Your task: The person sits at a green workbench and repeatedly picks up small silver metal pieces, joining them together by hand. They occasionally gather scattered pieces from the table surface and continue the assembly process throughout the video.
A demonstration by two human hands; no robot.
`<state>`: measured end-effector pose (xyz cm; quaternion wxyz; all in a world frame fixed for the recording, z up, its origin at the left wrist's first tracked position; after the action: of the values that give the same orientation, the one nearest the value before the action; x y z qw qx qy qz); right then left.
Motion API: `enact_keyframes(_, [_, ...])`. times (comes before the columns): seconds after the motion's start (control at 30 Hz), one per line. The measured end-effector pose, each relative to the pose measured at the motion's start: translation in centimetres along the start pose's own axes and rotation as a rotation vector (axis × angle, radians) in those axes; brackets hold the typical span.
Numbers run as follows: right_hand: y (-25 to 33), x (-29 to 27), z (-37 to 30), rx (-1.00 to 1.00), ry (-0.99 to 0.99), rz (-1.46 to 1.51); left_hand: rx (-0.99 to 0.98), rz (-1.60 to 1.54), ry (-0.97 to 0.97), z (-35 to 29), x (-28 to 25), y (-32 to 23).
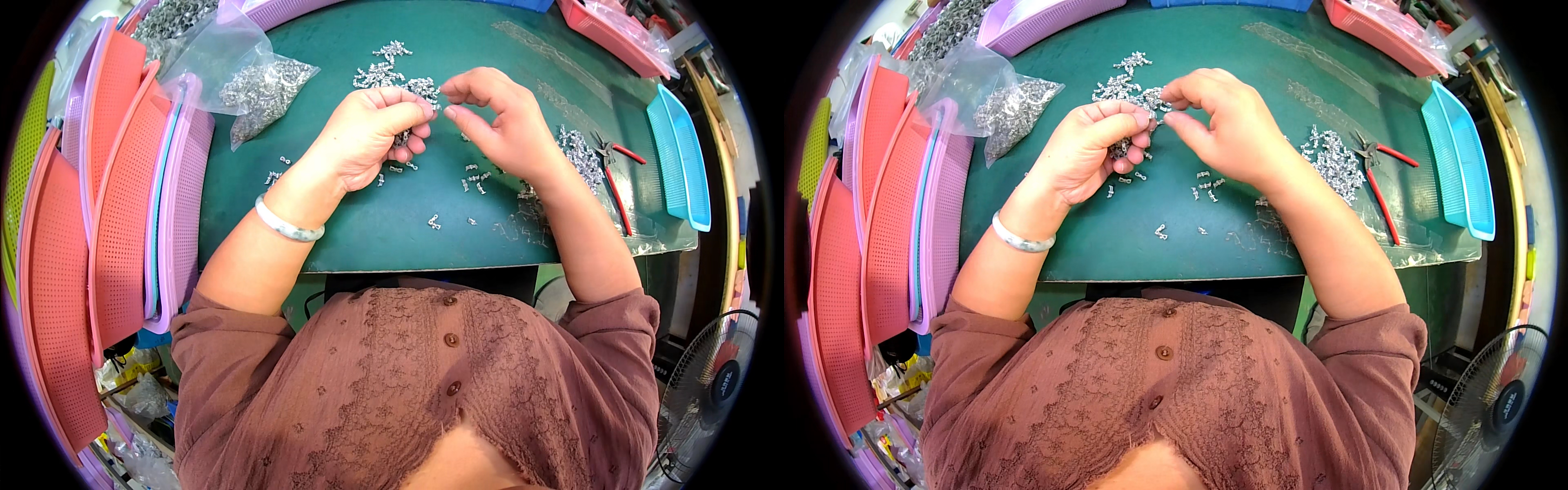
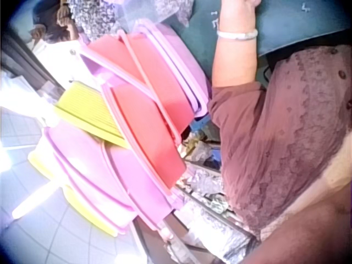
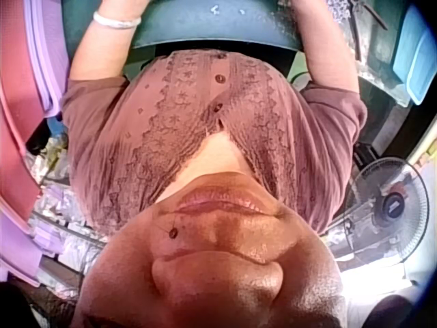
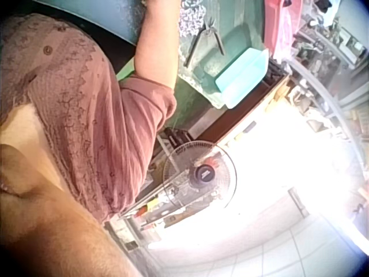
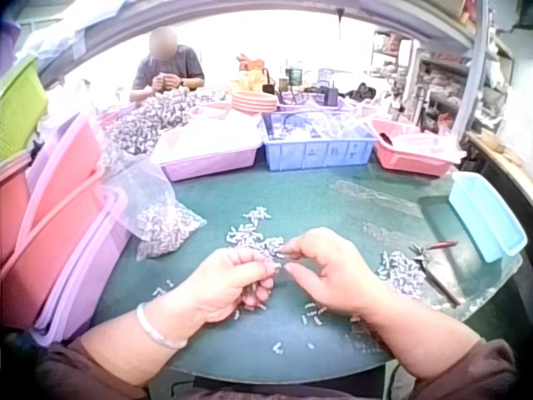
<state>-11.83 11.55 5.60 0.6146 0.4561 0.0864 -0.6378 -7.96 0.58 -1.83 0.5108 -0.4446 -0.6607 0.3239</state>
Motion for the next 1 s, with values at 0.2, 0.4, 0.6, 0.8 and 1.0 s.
enact_keyframes(0.2, [-1.9, 1.2, -0.8, 0.084, 0.354, -0.145, 0.027, 0.033, 0.024, 0.1, 0.2, -0.2])
enact_keyframes(0.4, [-2.3, 2.4, -1.3, 0.089, 0.429, -0.149, 0.039, 0.058, 0.026, -0.1, 0.4, -0.4])
enact_keyframes(0.6, [-1.4, 1.8, -0.9, 0.001, 0.324, -0.138, 0.006, 0.014, 0.044, 0.1, 0.3, 0.0])
enact_keyframes(0.8, [-2.3, 1.3, -0.8, 0.288, 0.297, 0.031, -0.013, -0.058, 0.09, 0.1, 0.4, 0.1])
enact_keyframes(1.0, [-2.4, 0.9, -0.9, 0.291, 0.174, 0.296, -0.018, -0.196, 0.141, 0.4, 0.5, 0.0])
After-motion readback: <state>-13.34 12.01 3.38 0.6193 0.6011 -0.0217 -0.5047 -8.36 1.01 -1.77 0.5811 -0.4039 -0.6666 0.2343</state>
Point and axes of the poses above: each hand's wrist, its own z-axis towards the middle knuckle, its own x-axis out of the palm, y = z × x, the point moved 9 cm from there along z, towards the middle knuckle, and after that the axes turned 5 degrees about -z, right-handed, at the moved point
